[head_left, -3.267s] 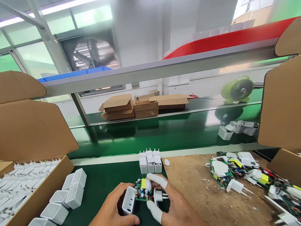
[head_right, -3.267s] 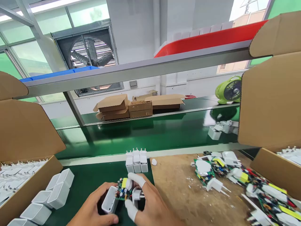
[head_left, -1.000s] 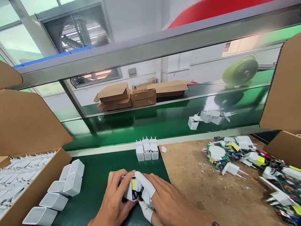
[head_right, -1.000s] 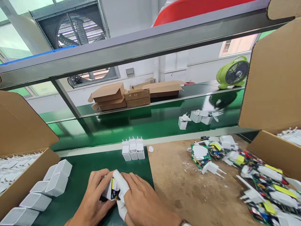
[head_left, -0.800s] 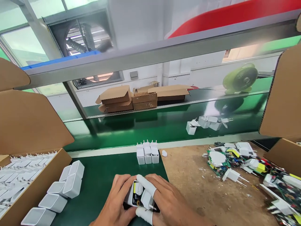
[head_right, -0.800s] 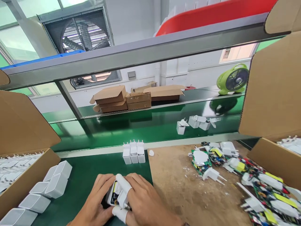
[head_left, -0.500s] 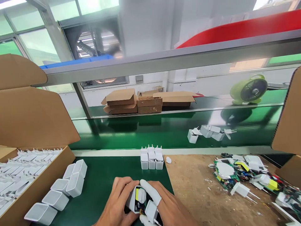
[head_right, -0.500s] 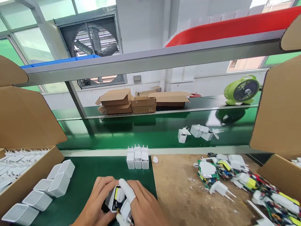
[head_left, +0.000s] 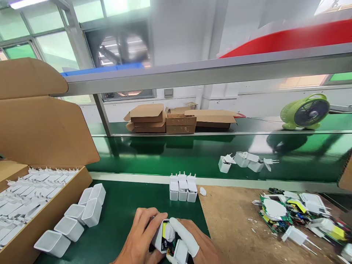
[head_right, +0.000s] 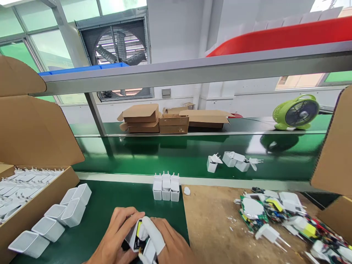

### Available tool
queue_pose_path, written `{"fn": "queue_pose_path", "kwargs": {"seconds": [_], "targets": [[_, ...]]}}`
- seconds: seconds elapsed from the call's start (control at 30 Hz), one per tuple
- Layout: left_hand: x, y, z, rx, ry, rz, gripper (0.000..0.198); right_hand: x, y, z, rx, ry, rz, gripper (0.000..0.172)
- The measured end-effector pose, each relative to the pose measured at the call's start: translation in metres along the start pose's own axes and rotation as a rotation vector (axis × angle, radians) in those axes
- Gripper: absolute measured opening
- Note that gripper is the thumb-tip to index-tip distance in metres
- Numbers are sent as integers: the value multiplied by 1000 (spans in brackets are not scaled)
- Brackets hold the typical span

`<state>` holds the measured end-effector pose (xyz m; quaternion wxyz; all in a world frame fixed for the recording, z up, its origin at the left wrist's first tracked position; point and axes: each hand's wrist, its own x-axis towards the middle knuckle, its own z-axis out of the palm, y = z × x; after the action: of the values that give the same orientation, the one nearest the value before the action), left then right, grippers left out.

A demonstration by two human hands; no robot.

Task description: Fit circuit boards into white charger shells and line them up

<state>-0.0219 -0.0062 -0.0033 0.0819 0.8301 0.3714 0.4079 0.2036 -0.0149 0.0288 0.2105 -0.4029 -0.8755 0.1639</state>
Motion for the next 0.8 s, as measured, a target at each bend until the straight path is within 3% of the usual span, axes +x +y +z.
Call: {"fn": "queue_pose_path", "kwargs": {"seconds": [0.1,0.23,0.33,0.4,0.5,0.57,0.67,0.8], "targets": [[-4,0,5,0,-6,-16,57,-1,6,1,-81,25,-50,91],[-1,3,6,-128,-63,-36,56,0,22,12,-167,184,-233,83],[8,7,0,-343,-212,-97,53,0,22,9,-99,273,-160,88],[11,7,-4,-469,-280,-223,47,-1,15,-3,-35,221,-27,87],[10,2,-6,-599,-282,-435,39,-2,1,-21,70,84,69,68],[8,-2,-5,-667,-267,-466,38,-1,-2,-25,96,44,25,58],[6,-5,-3,-761,-228,-441,40,2,1,-20,48,30,-56,58],[4,-8,-1,-796,-245,-518,49,3,-2,-19,-21,10,-81,56]]}}
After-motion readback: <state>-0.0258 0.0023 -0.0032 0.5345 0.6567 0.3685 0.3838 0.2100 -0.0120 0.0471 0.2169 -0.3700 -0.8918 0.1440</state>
